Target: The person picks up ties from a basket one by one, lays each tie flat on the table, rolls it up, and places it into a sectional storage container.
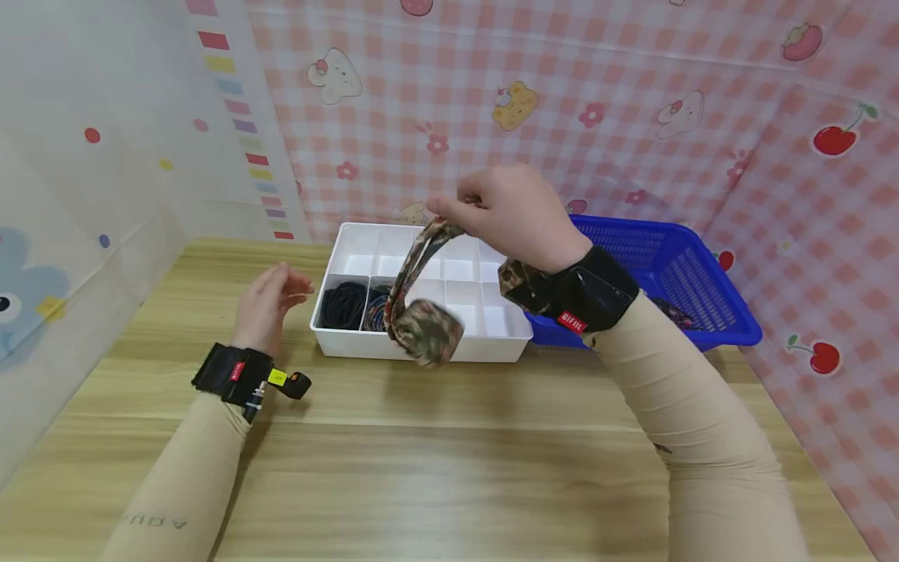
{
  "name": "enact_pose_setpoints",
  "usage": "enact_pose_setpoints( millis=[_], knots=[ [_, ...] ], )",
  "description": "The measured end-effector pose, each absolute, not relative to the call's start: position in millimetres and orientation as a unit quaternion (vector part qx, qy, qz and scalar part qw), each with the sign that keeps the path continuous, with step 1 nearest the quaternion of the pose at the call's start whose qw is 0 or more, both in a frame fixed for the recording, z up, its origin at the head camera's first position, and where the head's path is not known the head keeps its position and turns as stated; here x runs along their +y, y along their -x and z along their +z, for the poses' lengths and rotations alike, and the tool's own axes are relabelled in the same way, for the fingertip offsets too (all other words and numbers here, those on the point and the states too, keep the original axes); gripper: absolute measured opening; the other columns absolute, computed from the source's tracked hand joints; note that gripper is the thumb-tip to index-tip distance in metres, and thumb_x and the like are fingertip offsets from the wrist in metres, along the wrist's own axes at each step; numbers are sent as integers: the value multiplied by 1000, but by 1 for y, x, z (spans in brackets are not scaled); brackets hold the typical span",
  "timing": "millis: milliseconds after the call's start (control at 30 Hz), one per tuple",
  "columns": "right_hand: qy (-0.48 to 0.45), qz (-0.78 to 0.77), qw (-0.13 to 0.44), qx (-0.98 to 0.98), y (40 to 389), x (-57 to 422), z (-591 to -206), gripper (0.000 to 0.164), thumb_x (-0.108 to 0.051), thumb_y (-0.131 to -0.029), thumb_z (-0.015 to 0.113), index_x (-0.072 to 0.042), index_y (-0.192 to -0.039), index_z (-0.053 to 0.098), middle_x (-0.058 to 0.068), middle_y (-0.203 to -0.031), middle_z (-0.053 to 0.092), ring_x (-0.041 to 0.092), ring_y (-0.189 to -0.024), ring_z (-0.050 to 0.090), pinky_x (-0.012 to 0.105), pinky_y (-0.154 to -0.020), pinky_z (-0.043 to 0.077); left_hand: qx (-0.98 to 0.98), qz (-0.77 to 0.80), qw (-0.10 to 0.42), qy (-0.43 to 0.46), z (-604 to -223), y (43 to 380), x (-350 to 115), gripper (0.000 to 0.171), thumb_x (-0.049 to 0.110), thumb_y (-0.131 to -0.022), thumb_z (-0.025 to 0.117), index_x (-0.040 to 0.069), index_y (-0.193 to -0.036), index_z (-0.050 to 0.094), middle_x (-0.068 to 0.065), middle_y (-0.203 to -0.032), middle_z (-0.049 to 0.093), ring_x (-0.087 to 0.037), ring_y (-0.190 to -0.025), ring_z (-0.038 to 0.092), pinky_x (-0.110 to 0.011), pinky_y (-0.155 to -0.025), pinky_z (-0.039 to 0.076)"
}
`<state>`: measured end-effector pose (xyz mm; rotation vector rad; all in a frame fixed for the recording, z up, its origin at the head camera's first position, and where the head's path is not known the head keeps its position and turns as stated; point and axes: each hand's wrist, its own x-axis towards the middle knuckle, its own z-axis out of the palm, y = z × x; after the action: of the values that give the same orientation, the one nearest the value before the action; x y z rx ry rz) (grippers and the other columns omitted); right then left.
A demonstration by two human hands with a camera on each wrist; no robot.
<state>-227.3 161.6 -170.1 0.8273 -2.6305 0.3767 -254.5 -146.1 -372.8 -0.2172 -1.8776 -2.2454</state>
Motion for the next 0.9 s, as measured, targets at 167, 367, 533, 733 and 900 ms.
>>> enact_pose_setpoints(
  millis=[167, 367, 533, 733, 900],
  knots=[
    [-310, 149, 159, -925, 214, 146, -180, 42, -41, -96, 58, -14, -64, 58, -4, -55, 47, 13, -50, 42, 29, -52, 35, -724, -629, 86, 269, -306, 218, -80, 65, 52, -90, 62, 4, -132, 52, -10, -124, 61, -24, -112, 57, -43, -97, 44],
    [-291, 181, 120, -932, 203, 147, -182, 37, -44, -94, 60, -17, -70, 64, -4, -56, 48, 12, -52, 43, 29, -54, 38, -849, -428, 93, 296, -302, 205, -43, 43, 23, -90, 65, 16, -131, 54, -1, -106, 69, -16, -82, 64, -37, -71, 50],
    [-281, 137, 0, -950, 187, 185, -184, 32, -51, -83, 72, -20, -74, 65, -8, -58, 47, 10, -51, 40, 29, -51, 37, -876, -398, 82, 261, -329, 208, -83, 26, 3, -86, 59, 12, -108, 69, -4, -95, 70, -17, -72, 62, -36, -64, 48],
    [-292, 72, -82, -950, 149, 252, -230, 22, -35, -80, 77, -26, -76, 58, -17, -61, 46, 1, -55, 41, 24, -53, 40, -884, -422, 59, 192, -340, 195, -172, 51, -10, -80, 47, 6, -127, 58, -19, -126, 59, -32, -97, 59, -51, -81, 48],
    [-211, 128, -72, -966, 127, 313, -271, 10, -21, -85, 73, -21, -86, 62, -14, -66, 49, 1, -52, 43, 24, -52, 37, -857, -489, 71, 144, -345, 178, -235, 59, -17, -80, 38, 6, -132, 54, -17, -123, 58, -15, -77, 60, -32, -63, 52]
  ],
)
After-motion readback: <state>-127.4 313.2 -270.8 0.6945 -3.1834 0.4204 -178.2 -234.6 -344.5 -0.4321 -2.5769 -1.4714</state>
